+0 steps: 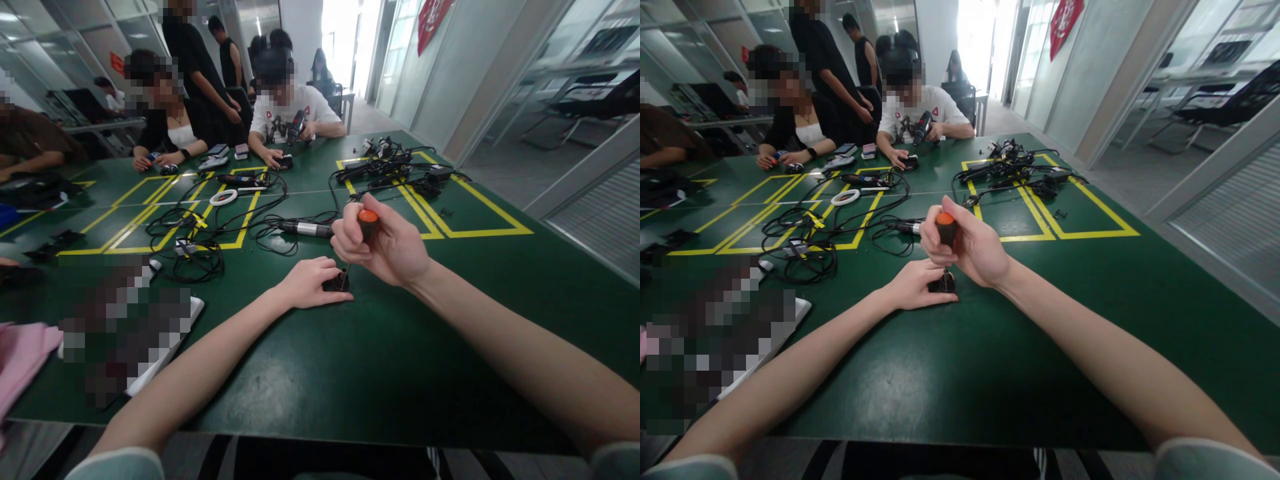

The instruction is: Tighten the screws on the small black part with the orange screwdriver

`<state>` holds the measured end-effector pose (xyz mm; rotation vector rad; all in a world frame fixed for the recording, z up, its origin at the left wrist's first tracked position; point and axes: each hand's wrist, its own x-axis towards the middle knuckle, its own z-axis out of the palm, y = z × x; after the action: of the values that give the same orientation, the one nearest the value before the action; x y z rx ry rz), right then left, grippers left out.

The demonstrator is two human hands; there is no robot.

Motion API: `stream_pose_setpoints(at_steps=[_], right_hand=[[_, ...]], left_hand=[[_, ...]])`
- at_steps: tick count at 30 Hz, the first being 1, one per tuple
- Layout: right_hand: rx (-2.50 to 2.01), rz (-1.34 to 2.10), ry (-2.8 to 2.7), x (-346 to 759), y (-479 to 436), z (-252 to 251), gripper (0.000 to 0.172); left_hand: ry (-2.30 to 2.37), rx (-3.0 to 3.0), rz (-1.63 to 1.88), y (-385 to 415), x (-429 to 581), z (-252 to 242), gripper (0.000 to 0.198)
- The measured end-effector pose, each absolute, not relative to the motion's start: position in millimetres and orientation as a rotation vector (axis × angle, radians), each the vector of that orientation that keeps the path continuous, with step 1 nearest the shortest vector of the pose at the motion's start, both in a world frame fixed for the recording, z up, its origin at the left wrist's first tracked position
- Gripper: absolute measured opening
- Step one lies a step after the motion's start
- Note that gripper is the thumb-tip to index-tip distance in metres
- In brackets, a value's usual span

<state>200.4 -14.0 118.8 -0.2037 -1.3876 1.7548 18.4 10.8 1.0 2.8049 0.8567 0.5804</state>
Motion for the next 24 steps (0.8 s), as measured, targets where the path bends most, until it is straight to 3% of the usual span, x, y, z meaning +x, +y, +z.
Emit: stream_pose_setpoints(at_steps=[4,15,24], right_hand=[[-0.180,1.782,-1.411,201.4,-15.2,116.8,0.057],[-0.171,1.688,-1.395,200.9,-12.4,114.3,0.044],[-0.170,1.792,-1.461,196.5,-20.0,116.4,0.058]], left_hand=[[0.852,2.812,0.594,10.1,18.9,2.1,0.050],[0.827,2.873,0.553,9.7,20.4,3.7,0.053],[0.853,2.829,0.566,6.4,20.1,5.2,0.046]])
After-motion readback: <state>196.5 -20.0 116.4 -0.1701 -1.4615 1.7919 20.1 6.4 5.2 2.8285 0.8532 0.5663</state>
